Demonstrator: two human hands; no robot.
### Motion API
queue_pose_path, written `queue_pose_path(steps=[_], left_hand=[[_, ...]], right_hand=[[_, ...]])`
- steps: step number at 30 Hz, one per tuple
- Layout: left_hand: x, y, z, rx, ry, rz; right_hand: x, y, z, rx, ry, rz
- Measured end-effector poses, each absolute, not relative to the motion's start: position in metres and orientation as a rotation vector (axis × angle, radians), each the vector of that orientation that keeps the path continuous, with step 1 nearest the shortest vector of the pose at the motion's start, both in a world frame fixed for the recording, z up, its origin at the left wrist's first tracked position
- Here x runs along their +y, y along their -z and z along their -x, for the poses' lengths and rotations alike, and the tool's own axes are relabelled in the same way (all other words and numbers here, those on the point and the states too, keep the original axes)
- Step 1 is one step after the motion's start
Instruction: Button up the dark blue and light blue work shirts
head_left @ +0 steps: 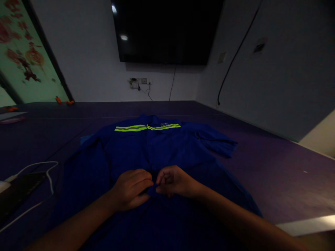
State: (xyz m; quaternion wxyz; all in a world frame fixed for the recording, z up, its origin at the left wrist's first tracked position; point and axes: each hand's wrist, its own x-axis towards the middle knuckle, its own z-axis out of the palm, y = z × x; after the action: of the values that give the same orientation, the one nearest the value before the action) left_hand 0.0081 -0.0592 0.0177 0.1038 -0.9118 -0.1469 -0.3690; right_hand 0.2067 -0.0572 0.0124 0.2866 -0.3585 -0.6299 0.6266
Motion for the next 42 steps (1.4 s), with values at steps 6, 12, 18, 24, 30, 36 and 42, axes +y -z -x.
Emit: queue_pose_path(steps=[6,12,18,24,30,36,42], left_hand=[[-0.056,-0.013,-0.005,-0.431,1.016,2.715],[-0.056,-0.012,-0.004,-0.411,0.983,2.758],[-0.056,-0.012,-0.004,-0.408,0.930,2.778],[-0.057,-0.012,-0.005,-0.394,0.943,2.754],[-0.055,-0.011,-0.006,-0.335,0.926,2.755],[-0.055,-0.009,-0.007,-0.338,0.922,2.762],[-0.059,-0.011,-0.009,-0.404,0.959,2.830]], right_hand=[[-0.056,-0.011,-0.208,-1.724,-1.659,1.003],[-0.056,-0.010,-0.210,-1.769,-1.666,0.984],[-0.056,-0.009,-0.210,-1.802,-1.662,0.989],[-0.057,-0.006,-0.209,-1.835,-1.626,0.975],[-0.059,-0.003,-0.205,-1.831,-1.590,1.026],[-0.061,-0.002,-0.203,-1.886,-1.442,1.022],[-0.064,-0.004,-0.203,-1.947,-1.316,1.009]])
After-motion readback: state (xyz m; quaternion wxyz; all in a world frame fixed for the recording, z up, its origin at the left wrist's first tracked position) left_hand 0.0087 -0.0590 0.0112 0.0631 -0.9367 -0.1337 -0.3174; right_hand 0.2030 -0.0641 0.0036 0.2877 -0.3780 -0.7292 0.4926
